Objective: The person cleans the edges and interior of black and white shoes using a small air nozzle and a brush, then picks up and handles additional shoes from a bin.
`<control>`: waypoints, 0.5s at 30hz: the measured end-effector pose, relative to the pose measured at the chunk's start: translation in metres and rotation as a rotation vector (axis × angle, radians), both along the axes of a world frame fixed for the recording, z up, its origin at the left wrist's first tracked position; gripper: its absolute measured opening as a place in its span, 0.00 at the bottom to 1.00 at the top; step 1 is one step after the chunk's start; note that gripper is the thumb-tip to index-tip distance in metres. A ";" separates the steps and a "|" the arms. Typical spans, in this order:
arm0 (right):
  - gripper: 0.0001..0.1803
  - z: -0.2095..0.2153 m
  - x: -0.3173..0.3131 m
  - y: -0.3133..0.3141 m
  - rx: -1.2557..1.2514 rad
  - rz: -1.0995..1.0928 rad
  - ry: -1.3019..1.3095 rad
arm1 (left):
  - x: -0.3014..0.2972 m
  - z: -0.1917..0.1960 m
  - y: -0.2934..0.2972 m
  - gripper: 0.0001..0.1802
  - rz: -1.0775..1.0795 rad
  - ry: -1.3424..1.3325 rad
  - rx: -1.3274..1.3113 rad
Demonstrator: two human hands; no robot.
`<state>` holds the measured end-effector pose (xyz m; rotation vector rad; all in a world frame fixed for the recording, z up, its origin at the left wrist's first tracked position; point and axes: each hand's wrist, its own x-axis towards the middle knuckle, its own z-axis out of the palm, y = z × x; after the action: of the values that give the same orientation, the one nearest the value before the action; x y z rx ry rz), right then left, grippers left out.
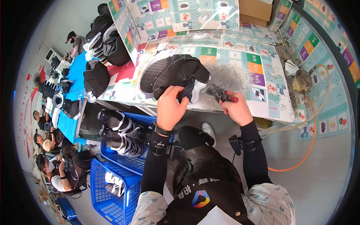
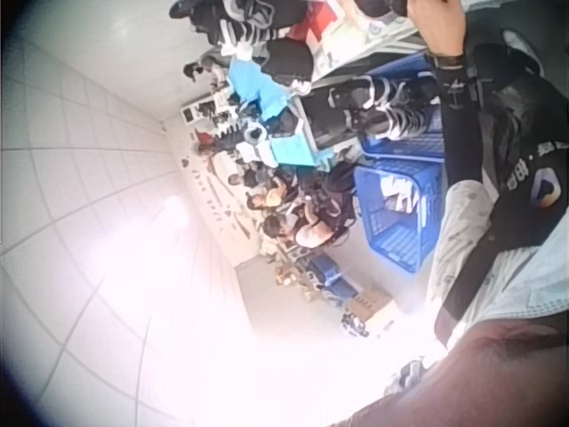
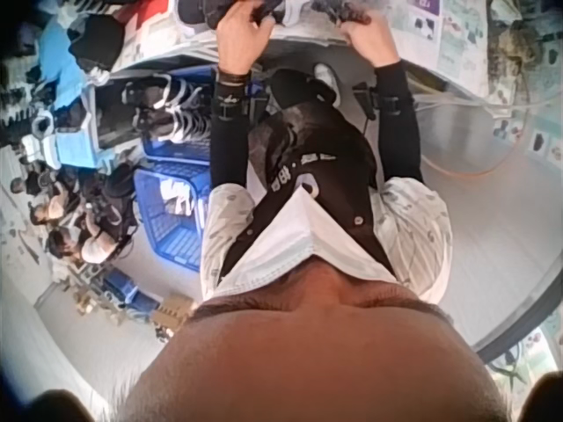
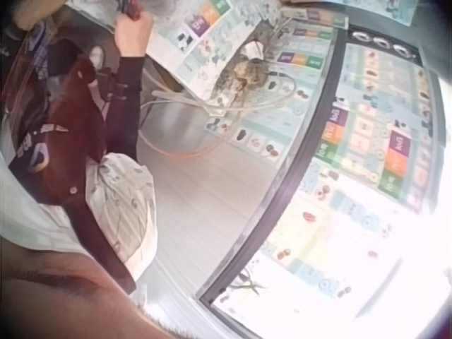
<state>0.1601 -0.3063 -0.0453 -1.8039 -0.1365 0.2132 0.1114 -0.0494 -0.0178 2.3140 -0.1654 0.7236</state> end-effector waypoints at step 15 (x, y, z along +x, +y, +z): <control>0.15 0.019 -0.013 -0.006 0.089 0.161 0.052 | -0.018 -0.013 0.007 0.14 -0.035 0.097 -0.112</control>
<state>0.1475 -0.3124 -0.0259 -1.6982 -0.2507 0.3629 0.0932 -0.0426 -0.0310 2.2279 -0.1183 0.5867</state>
